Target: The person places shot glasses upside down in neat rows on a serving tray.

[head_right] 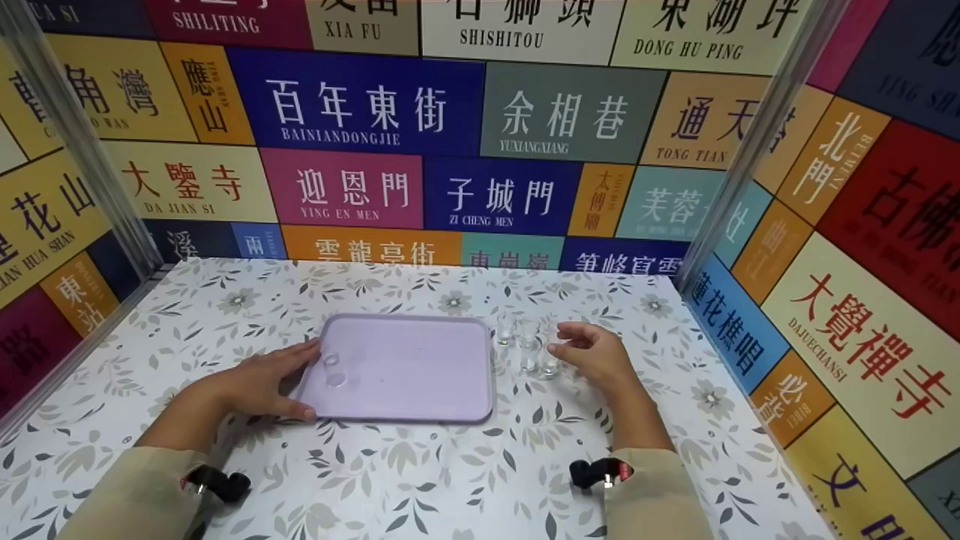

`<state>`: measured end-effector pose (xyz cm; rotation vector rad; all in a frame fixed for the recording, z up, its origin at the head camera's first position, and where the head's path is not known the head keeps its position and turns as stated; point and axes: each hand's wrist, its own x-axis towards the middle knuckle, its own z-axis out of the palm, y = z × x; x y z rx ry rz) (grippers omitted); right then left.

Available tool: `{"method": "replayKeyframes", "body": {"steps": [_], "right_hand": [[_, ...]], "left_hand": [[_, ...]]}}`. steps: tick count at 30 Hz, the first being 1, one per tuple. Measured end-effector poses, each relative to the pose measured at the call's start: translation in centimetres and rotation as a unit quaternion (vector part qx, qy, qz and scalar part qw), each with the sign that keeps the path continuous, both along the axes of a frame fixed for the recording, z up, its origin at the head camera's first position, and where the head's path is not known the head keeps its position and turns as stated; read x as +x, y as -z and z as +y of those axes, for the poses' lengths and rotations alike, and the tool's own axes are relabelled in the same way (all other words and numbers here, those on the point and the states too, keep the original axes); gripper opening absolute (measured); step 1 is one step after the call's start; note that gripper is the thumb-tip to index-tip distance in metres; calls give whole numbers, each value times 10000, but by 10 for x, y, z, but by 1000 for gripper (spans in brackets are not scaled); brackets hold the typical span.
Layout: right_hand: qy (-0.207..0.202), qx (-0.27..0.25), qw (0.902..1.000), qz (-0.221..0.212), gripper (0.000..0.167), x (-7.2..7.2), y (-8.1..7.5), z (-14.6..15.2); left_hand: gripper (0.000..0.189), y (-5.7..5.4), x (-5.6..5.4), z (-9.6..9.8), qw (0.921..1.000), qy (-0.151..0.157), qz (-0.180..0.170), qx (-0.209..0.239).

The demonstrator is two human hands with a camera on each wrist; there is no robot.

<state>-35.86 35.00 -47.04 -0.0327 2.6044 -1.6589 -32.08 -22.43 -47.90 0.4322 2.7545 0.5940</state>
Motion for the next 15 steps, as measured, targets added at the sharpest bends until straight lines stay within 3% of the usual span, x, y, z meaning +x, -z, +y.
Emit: {"method": "replayKeyframes", "body": {"steps": [8,15], "right_hand": [[-149,116,9992,-355,71,-1,11,0],[-208,1037,9936,-390,66,-4,20,-1]], "left_hand": [[128,0,0,1,10000,-31,-21,24],[128,-1,0,1,9999,-71,-69,18]]}}
